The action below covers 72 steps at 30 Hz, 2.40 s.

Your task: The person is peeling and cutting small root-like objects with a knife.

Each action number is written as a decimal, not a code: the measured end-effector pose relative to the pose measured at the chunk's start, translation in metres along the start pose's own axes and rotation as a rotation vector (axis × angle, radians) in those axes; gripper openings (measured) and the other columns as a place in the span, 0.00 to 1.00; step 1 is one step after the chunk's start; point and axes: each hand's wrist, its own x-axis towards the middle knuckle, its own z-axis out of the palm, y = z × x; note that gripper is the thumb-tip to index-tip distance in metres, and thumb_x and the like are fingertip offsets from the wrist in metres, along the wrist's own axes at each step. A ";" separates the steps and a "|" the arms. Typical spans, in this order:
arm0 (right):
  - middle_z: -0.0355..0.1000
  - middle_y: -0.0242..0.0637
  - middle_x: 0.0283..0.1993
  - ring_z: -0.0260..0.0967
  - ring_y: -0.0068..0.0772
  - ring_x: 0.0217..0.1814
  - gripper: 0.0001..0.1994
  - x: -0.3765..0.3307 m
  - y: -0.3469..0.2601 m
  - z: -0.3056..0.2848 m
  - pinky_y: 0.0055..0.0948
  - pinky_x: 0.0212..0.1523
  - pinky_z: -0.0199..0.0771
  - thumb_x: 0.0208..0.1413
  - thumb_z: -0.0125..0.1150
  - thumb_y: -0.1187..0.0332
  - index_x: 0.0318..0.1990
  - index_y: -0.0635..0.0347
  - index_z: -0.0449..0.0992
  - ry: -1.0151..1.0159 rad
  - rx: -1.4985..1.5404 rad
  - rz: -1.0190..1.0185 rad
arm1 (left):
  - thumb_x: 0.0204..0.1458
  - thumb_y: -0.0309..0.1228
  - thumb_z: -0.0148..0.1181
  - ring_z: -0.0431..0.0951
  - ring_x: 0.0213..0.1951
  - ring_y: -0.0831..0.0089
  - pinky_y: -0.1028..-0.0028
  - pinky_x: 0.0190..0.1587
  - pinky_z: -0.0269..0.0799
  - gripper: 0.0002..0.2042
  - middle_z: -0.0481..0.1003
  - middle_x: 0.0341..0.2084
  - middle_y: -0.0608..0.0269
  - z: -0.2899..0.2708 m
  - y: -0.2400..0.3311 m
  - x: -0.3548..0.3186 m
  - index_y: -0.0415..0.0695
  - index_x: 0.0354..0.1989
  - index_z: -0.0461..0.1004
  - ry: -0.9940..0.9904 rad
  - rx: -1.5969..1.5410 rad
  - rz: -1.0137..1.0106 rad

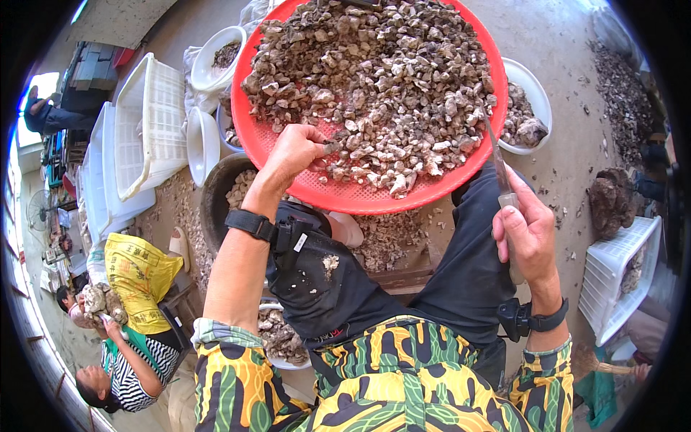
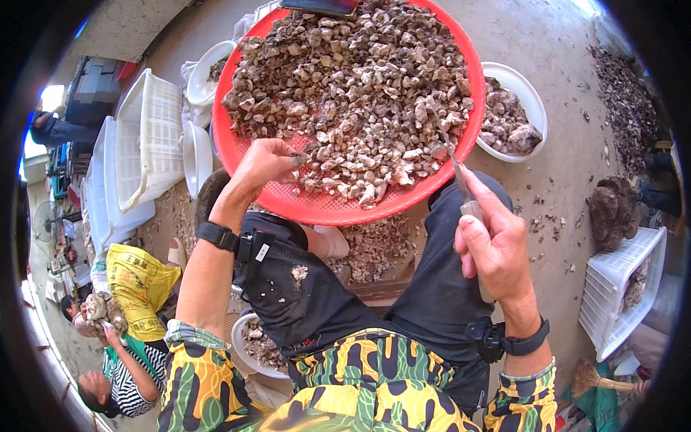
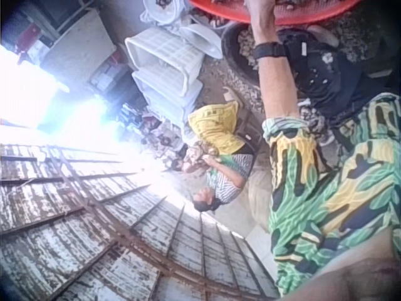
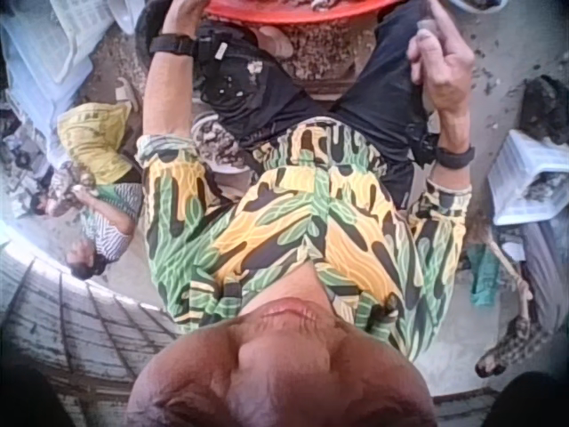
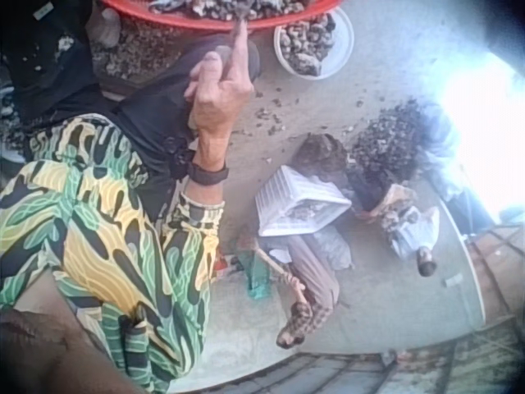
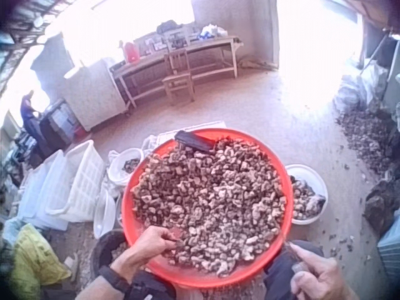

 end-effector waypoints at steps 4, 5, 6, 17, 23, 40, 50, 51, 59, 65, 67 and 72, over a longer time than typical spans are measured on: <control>0.66 0.30 0.19 0.57 0.15 0.13 0.27 -0.001 0.002 0.002 0.15 0.14 0.58 0.59 0.44 0.69 0.66 0.70 0.55 -0.004 -0.033 -0.014 | 0.53 0.19 0.55 0.75 0.21 0.75 0.78 0.24 0.74 0.01 0.75 0.23 0.61 -0.003 0.005 -0.006 0.36 0.32 0.73 -0.069 -0.368 -0.110; 0.66 0.29 0.19 0.57 0.14 0.13 0.26 -0.002 0.003 0.003 0.15 0.15 0.58 0.59 0.45 0.71 0.66 0.67 0.57 0.010 -0.017 -0.017 | 0.54 0.23 0.56 0.77 0.24 0.75 0.77 0.28 0.76 0.02 0.76 0.24 0.61 -0.006 0.004 -0.007 0.38 0.34 0.73 -0.107 -0.374 -0.109; 0.66 0.27 0.19 0.57 0.14 0.13 0.25 -0.002 0.004 0.004 0.16 0.15 0.58 0.59 0.46 0.72 0.65 0.64 0.60 0.024 -0.001 -0.020 | 0.54 0.23 0.56 0.77 0.24 0.75 0.77 0.28 0.76 0.02 0.76 0.24 0.61 -0.007 0.003 -0.009 0.38 0.34 0.73 -0.102 -0.375 -0.109; 0.65 0.28 0.19 0.57 0.14 0.13 0.25 0.001 0.000 0.011 0.17 0.15 0.58 0.59 0.46 0.72 0.65 0.64 0.60 0.049 0.012 -0.008 | 0.56 0.19 0.51 0.78 0.30 0.71 0.74 0.34 0.78 0.05 0.77 0.34 0.52 0.000 0.015 -0.033 0.37 0.39 0.70 -0.362 -0.752 0.060; 0.65 0.28 0.20 0.57 0.14 0.13 0.25 0.004 0.001 0.015 0.16 0.14 0.58 0.59 0.46 0.73 0.65 0.62 0.61 0.053 0.018 -0.030 | 0.55 0.19 0.55 0.79 0.39 0.67 0.73 0.41 0.78 0.11 0.75 0.43 0.50 0.007 0.024 -0.052 0.37 0.47 0.70 -0.458 -0.936 0.190; 0.64 0.27 0.19 0.58 0.14 0.13 0.24 0.008 -0.008 0.027 0.18 0.14 0.60 0.59 0.46 0.73 0.64 0.61 0.63 0.057 0.005 -0.003 | 0.59 0.24 0.53 0.73 0.21 0.78 0.79 0.22 0.73 0.03 0.77 0.35 0.51 0.016 0.022 -0.056 0.40 0.33 0.67 -0.163 -0.795 0.076; 0.64 0.26 0.17 0.58 0.13 0.12 0.24 0.012 -0.010 0.024 0.18 0.14 0.60 0.58 0.47 0.73 0.64 0.60 0.64 0.080 -0.006 0.018 | 0.62 0.30 0.48 0.65 0.12 0.82 0.82 0.10 0.54 0.05 0.74 0.24 0.60 0.037 0.020 -0.050 0.44 0.35 0.62 -0.024 -0.739 0.011; 0.64 0.26 0.17 0.58 0.13 0.12 0.24 0.013 -0.010 0.023 0.18 0.14 0.60 0.58 0.47 0.73 0.64 0.60 0.64 0.082 -0.006 0.020 | 0.61 0.30 0.48 0.61 0.10 0.83 0.83 0.08 0.48 0.05 0.73 0.21 0.62 0.040 0.023 -0.049 0.44 0.35 0.61 0.021 -0.753 -0.006; 0.65 0.26 0.17 0.58 0.13 0.12 0.24 0.016 -0.012 0.022 0.17 0.14 0.60 0.58 0.47 0.73 0.64 0.60 0.64 0.090 0.013 0.023 | 0.61 0.27 0.49 0.57 0.09 0.86 0.84 0.09 0.49 0.03 0.76 0.24 0.60 0.050 0.026 -0.044 0.43 0.36 0.65 -0.002 -0.651 0.066; 0.65 0.26 0.18 0.58 0.13 0.13 0.24 0.016 -0.010 0.020 0.18 0.15 0.60 0.58 0.48 0.73 0.64 0.60 0.64 0.095 0.007 0.015 | 0.58 0.24 0.53 0.72 0.20 0.83 0.84 0.21 0.67 0.03 0.77 0.28 0.59 0.051 0.019 -0.037 0.42 0.38 0.67 -0.164 -0.774 0.087; 0.65 0.26 0.18 0.58 0.13 0.13 0.24 0.016 -0.009 0.018 0.18 0.15 0.60 0.58 0.48 0.73 0.64 0.60 0.64 0.107 0.012 0.016 | 0.57 0.23 0.53 0.73 0.22 0.82 0.84 0.23 0.69 0.04 0.77 0.28 0.60 0.058 0.028 -0.036 0.42 0.39 0.68 -0.214 -0.784 0.081; 0.66 0.26 0.18 0.58 0.13 0.13 0.23 0.016 -0.008 0.018 0.18 0.15 0.61 0.59 0.48 0.73 0.63 0.60 0.64 0.120 0.013 0.018 | 0.52 0.23 0.55 0.74 0.26 0.81 0.81 0.28 0.72 0.06 0.76 0.28 0.65 0.094 0.044 -0.028 0.39 0.37 0.74 -0.377 -0.581 0.144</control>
